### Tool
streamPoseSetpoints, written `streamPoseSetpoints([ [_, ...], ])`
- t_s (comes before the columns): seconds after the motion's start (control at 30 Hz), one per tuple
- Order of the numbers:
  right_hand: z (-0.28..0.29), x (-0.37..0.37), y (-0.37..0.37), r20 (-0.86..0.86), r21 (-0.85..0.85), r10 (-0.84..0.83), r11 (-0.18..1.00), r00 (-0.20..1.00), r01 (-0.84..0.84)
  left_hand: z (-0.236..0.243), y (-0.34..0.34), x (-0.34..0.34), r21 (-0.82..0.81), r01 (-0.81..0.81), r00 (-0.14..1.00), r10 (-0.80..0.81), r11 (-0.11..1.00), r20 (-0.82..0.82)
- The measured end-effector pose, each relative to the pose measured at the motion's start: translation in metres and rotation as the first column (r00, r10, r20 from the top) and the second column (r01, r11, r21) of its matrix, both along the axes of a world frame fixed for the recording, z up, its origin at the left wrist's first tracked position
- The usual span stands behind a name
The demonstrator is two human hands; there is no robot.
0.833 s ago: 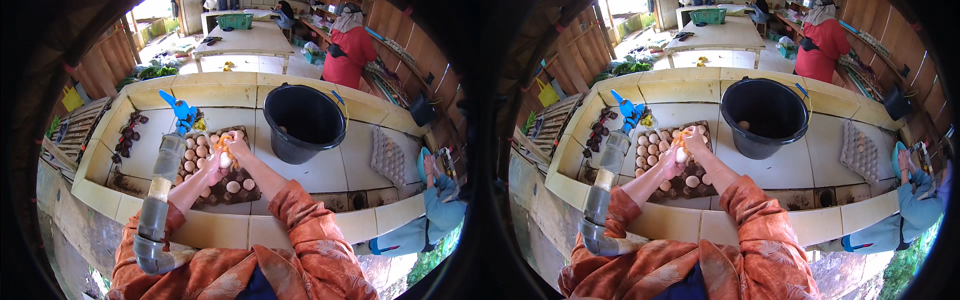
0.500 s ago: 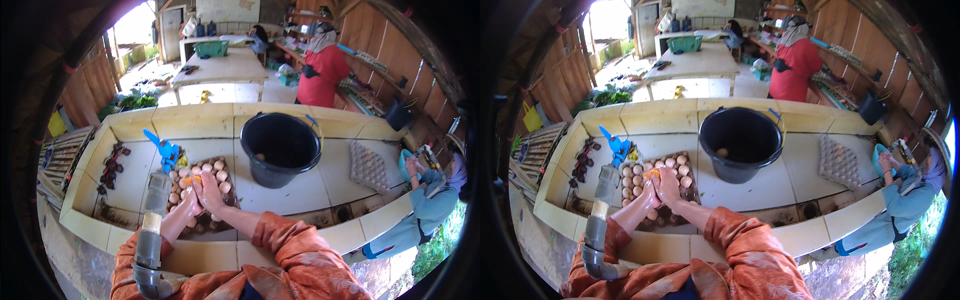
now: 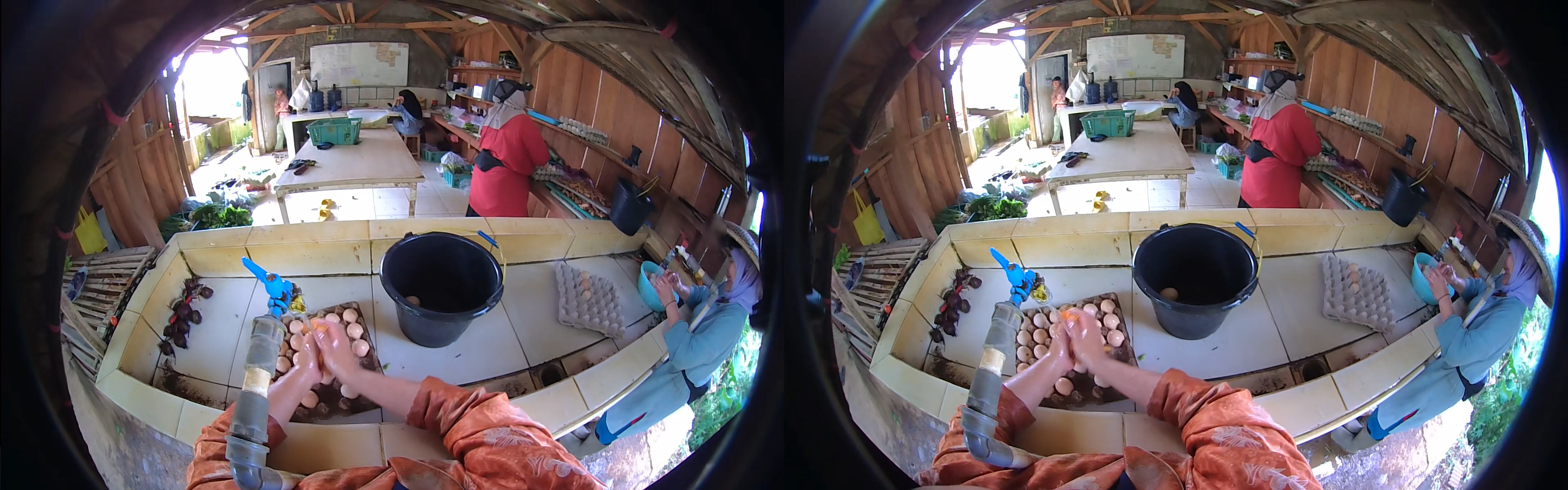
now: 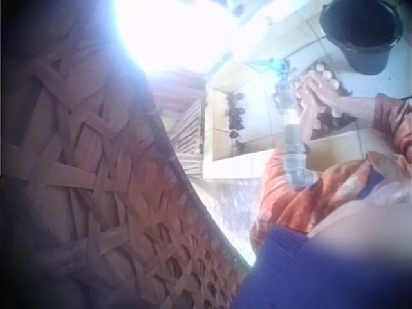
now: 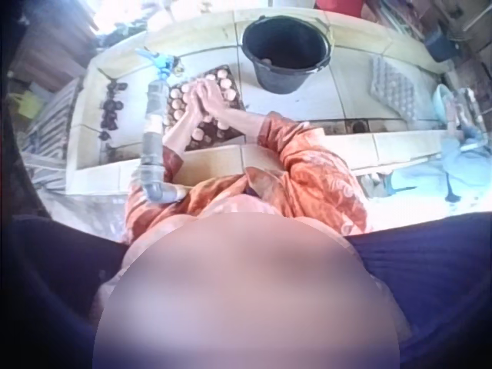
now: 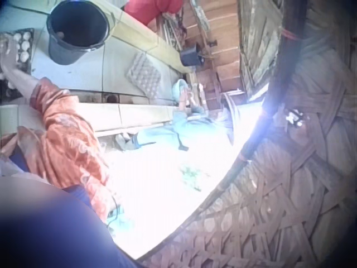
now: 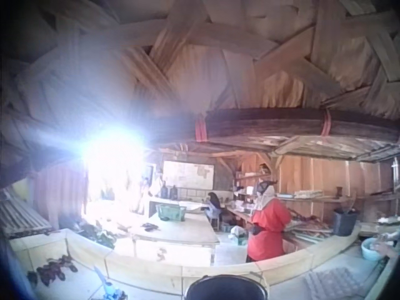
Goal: The person washes eggs one by one under running water using a sponge, then places them into an egg tray. The person also fills a bucket with water and moves a crate of eggs to the counter.
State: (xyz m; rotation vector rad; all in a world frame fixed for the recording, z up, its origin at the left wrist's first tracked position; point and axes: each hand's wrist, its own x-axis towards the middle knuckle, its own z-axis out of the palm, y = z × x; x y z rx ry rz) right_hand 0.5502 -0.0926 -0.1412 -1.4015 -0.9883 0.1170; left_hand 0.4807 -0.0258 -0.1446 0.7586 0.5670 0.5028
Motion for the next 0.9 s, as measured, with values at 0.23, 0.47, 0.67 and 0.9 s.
streamPoseSetpoints([
  [0.23, -0.033, 0.032, 0.013, -0.643, -0.160, 0.101, 0.952, 0.759, -0.262, -0.006, -0.005, 0.004, 0.577, 0.496, 0.679, 0.124, 0.649, -0.723],
  [0.47, -0.018, 0.062, 0.016, -0.785, 0.126, 0.160, 0.987, 0.599, -0.099, 0.003, 0.003, 0.003, 0.428, 0.440, 0.803, -0.131, 0.790, -0.582],
  [0.67, -0.015, -0.002, 0.014, 0.167, -0.031, 0.012, 0.999, 0.986, -0.007, 0.008, -0.018, 0.004, -0.089, 0.011, 0.999, -0.006, 0.996, 0.054],
  [0.9, -0.003, 0.054, 0.022, -0.852, 0.003, 0.254, 0.877, 0.458, -0.481, 0.021, -0.029, 0.005, 0.088, 0.114, 0.956, -0.086, 0.990, -0.280],
])
